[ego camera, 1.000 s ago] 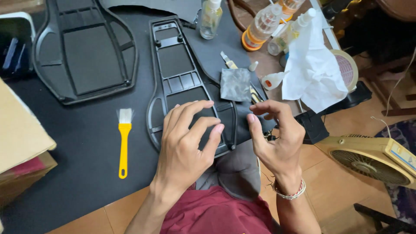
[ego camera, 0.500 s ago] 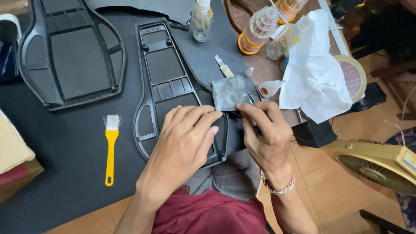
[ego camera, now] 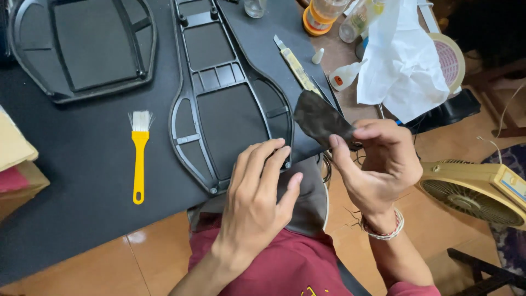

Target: Trimming and sanding the edges of a plastic casing, then cleaning it with a brush and applying a liquid treatment.

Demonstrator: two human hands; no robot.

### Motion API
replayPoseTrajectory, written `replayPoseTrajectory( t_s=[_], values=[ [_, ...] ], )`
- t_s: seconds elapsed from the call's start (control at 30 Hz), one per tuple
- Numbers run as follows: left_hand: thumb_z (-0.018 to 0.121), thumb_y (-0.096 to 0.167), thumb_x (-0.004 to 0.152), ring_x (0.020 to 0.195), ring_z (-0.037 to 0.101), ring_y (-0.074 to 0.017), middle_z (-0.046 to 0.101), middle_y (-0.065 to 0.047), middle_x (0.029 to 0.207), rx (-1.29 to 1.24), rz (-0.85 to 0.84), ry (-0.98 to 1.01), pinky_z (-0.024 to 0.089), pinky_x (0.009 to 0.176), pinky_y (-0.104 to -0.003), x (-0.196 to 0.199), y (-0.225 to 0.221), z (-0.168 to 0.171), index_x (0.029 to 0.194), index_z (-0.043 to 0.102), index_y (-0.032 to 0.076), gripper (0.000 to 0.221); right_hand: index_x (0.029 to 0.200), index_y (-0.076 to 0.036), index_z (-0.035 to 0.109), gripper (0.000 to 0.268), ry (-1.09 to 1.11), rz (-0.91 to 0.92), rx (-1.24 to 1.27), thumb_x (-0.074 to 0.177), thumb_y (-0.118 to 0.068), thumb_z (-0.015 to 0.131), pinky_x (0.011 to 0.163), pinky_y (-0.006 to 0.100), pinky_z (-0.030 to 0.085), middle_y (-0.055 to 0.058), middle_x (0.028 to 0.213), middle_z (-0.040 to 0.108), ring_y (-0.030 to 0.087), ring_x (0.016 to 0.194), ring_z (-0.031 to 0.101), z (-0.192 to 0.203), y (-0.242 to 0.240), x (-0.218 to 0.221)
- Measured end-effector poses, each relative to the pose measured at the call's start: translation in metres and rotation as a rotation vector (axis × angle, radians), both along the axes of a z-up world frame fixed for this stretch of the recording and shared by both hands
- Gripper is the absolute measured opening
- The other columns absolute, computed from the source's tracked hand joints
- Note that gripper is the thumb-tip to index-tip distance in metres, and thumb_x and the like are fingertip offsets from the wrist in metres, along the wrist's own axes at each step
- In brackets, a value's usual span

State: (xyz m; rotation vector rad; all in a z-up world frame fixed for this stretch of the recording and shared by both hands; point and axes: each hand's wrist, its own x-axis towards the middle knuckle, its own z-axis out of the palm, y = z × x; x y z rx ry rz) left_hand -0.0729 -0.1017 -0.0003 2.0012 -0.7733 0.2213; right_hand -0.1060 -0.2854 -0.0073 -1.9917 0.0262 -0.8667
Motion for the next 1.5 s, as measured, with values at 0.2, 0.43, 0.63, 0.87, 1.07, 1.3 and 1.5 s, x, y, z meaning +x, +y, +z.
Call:
replayPoseTrajectory(
  t_s=[0.2, 0.43, 0.63, 0.87, 1.07, 1.3, 1.5],
  values=[
    [0.067, 0.000, 0.095, 0.097, 0.066, -0.0362, 0.065, -0.019, 0.116, 0.062, 0.130, -0.207, 0.055, 0.092, -0.047, -0.005, -0.004, -0.026, 0.109, 0.064, -0.004, 0.015, 0.119, 0.007, 0.067, 0.041, 0.006, 0.216, -0.482, 0.081, 0.018, 0.061, 0.077, 0.035, 0.054, 0.017, 0.095, 0.069, 0.026, 0.076, 0.062, 0.000, 0.005, -0.007],
    [0.066, 0.000, 0.089, 0.090, 0.070, -0.0315, 0.067, -0.016, 0.100, -0.008, 0.176, -0.349, 0.060, 0.090, -0.044, -0.004, -0.008, -0.050, 0.092, 0.070, -0.002, 0.006, 0.108, 0.001, 0.079, 0.033, 0.017, 0.243, -0.379, 0.078, 0.011, 0.070, 0.059, 0.037, 0.053, 0.011, 0.081, 0.064, 0.023, 0.063, 0.058, -0.012, 0.015, -0.006],
    [0.073, 0.008, 0.093, 0.094, 0.072, -0.0323, 0.069, -0.016, 0.104, -0.017, 0.166, -0.354, 0.060, 0.092, -0.045, -0.005, -0.004, -0.042, 0.103, 0.072, -0.004, 0.016, 0.111, 0.004, 0.076, 0.020, 0.030, 0.188, -0.258, 0.094, 0.007, 0.067, 0.062, 0.037, 0.049, 0.015, 0.083, 0.066, 0.024, 0.068, 0.056, -0.009, 0.001, -0.006],
    [0.072, 0.005, 0.092, 0.095, 0.073, -0.0318, 0.070, -0.015, 0.103, 0.020, 0.147, -0.342, 0.060, 0.092, -0.044, -0.003, -0.002, -0.044, 0.101, 0.072, -0.003, 0.012, 0.116, 0.004, 0.080, 0.032, -0.053, 0.173, -0.515, 0.087, 0.008, 0.069, 0.059, 0.039, 0.049, 0.014, 0.083, 0.062, 0.027, 0.062, 0.054, -0.018, -0.001, -0.009],
    [0.066, -0.010, 0.086, 0.086, 0.073, -0.0321, 0.069, -0.015, 0.093, 0.083, 0.105, -0.332, 0.060, 0.091, -0.044, -0.004, 0.007, -0.046, 0.083, 0.068, -0.004, 0.006, 0.112, -0.002, 0.079, 0.026, -0.124, 0.171, -0.837, 0.093, -0.007, 0.063, 0.063, 0.040, 0.052, 0.012, 0.083, 0.061, 0.029, 0.069, 0.058, -0.021, 0.025, -0.015],
    [0.067, -0.008, 0.086, 0.078, 0.071, -0.0243, 0.065, -0.007, 0.085, 0.119, 0.142, -0.371, 0.061, 0.089, -0.037, -0.002, 0.008, -0.050, 0.078, 0.066, 0.004, 0.015, 0.111, 0.002, 0.076, 0.026, -0.043, 0.072, -1.027, 0.093, -0.005, 0.058, 0.068, 0.038, 0.051, 0.011, 0.089, 0.059, 0.029, 0.077, 0.058, -0.009, 0.037, -0.011],
    [0.056, -0.012, 0.096, 0.064, 0.051, -0.0250, 0.053, -0.008, 0.082, 0.089, 0.082, -0.301, 0.048, 0.061, -0.037, -0.001, 0.012, -0.030, 0.076, 0.048, 0.004, 0.027, 0.130, 0.000, 0.067, 0.029, 0.143, 0.032, -1.184, 0.105, -0.011, 0.057, 0.065, 0.039, 0.044, 0.008, 0.093, 0.056, 0.028, 0.079, 0.057, 0.006, 0.052, -0.029]
  ],
)
